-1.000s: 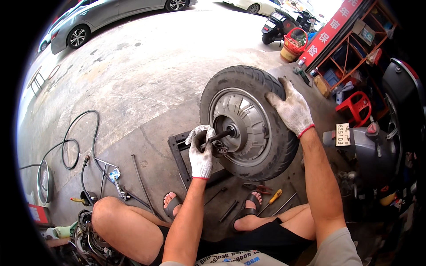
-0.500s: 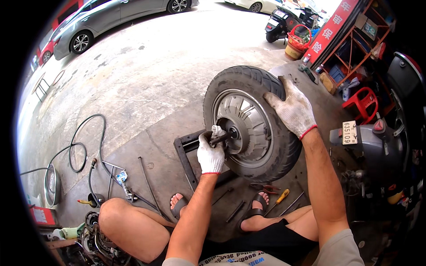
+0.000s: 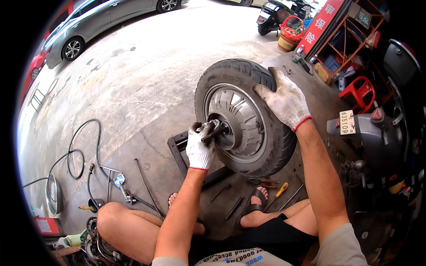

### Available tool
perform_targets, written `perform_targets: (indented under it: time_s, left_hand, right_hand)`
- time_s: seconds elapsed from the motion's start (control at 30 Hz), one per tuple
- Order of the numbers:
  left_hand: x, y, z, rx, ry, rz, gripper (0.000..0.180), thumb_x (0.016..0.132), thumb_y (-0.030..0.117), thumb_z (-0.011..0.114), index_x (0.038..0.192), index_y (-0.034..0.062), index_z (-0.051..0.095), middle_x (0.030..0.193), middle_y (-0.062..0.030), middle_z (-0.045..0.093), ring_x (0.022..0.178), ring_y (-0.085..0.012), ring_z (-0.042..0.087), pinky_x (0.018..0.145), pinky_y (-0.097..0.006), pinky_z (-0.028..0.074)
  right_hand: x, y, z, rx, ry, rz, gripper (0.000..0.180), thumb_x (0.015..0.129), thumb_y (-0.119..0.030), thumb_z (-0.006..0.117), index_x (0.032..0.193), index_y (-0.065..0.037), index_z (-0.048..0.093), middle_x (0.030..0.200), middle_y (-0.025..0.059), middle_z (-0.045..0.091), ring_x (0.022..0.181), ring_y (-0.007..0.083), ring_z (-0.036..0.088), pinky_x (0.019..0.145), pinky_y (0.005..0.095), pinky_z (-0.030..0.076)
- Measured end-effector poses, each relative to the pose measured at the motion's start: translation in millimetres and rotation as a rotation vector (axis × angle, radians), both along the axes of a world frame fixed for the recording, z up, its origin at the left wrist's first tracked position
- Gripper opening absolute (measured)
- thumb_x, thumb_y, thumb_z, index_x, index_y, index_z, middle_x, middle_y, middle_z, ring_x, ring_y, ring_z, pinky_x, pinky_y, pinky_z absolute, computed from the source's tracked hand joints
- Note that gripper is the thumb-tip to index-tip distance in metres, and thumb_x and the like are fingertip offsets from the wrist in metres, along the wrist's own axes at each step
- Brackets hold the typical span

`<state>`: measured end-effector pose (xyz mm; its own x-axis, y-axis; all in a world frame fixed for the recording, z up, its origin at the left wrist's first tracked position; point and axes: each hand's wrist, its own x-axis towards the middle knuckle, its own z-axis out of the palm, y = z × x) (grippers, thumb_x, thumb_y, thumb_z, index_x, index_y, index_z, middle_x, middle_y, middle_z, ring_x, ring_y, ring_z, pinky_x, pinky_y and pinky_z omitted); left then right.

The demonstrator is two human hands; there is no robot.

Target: The person sits on the floor and uses a wrench to tighten bolts on a motorcycle wheel hub. They then use pliers to adjust a cable and install a metal plate onto the wheel.

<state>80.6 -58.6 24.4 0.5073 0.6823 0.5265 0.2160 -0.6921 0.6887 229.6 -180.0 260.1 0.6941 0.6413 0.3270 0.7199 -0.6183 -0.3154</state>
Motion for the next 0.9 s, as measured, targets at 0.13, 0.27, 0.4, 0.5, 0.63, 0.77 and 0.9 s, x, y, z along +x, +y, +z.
perform_targets:
  time_s: [0.13, 0.27, 0.4, 0.5, 0.63, 0.77, 0.9]
  left_hand:
    - [-8, 3, -2, 0.032, 0.237, -0.116, 0.039, 0.089, 0.014, 0.063, 0.126, 0.0212, 0.066, 0.098, -0.0172, 0.059, 0.088, -0.0362, 0.063, 0.074, -0.045, 0.053]
    - [-8, 6, 3, -0.048, 0.295, -0.227, 0.027, 0.091, 0.02, 0.061, 0.116, 0.0144, 0.069, 0.093, -0.0205, 0.066, 0.083, -0.0403, 0.066, 0.072, -0.047, 0.054]
    - [-14, -17, 8, -0.533, 0.238, -0.324, 0.025, 0.096, 0.015, 0.057, 0.113, -0.0006, 0.067, 0.083, -0.0184, 0.07, 0.074, -0.0264, 0.068, 0.068, -0.038, 0.053]
    - [-22, -37, 7, -1.05, -0.152, -0.492, 0.023, 0.098, 0.014, 0.057, 0.108, -0.004, 0.068, 0.091, -0.0047, 0.071, 0.077, -0.0138, 0.064, 0.07, -0.031, 0.052]
    - [-43, -39, -1, -1.265, -0.39, -0.185, 0.023, 0.101, 0.014, 0.055, 0.108, -0.0023, 0.07, 0.093, -0.0035, 0.069, 0.081, -0.0102, 0.059, 0.074, -0.027, 0.049]
    - [-36, -23, -9, -0.83, -0.423, 0.076, 0.022, 0.101, 0.01, 0.057, 0.118, 0.0003, 0.067, 0.101, -0.0058, 0.072, 0.083, -0.0121, 0.064, 0.077, -0.028, 0.052]
    - [-16, -23, -7, -0.179, 0.047, 0.02, 0.027, 0.09, 0.023, 0.07, 0.112, 0.0082, 0.066, 0.094, -0.0174, 0.065, 0.082, -0.0377, 0.067, 0.071, -0.044, 0.054]
  right_hand:
    - [0, -1, -1, 0.009, -0.017, 0.011, 0.077, 0.086, -0.052, 0.066, 0.138, 0.004, 0.052, 0.127, 0.0287, 0.063, 0.122, 0.0399, 0.06, 0.104, 0.0433, 0.046]
    - [-3, -1, 1, -0.01, -0.017, -0.01, 0.076, 0.086, -0.052, 0.066, 0.137, 0.003, 0.053, 0.127, 0.0287, 0.063, 0.122, 0.0397, 0.06, 0.104, 0.0432, 0.046]
    - [-6, 0, 5, -0.026, -0.012, -0.006, 0.077, 0.086, -0.053, 0.065, 0.138, 0.003, 0.052, 0.127, 0.0284, 0.063, 0.122, 0.0398, 0.06, 0.104, 0.0437, 0.046]
    - [-6, 0, 4, -0.042, -0.016, -0.021, 0.077, 0.087, -0.053, 0.066, 0.138, 0.003, 0.052, 0.126, 0.0279, 0.064, 0.121, 0.04, 0.06, 0.104, 0.0441, 0.046]
    - [-2, 1, 1, -0.02, -0.04, -0.014, 0.077, 0.087, -0.052, 0.066, 0.139, 0.003, 0.052, 0.126, 0.0277, 0.064, 0.121, 0.0397, 0.061, 0.104, 0.0442, 0.046]
    - [0, -1, -1, -0.007, -0.005, -0.004, 0.076, 0.087, -0.05, 0.067, 0.14, 0.003, 0.051, 0.127, 0.0281, 0.064, 0.122, 0.0395, 0.06, 0.104, 0.0441, 0.046]
    - [-2, 0, -2, 0.006, -0.042, -0.005, 0.074, 0.087, -0.048, 0.067, 0.137, 0.004, 0.052, 0.126, 0.0281, 0.064, 0.122, 0.0397, 0.06, 0.104, 0.0441, 0.046]
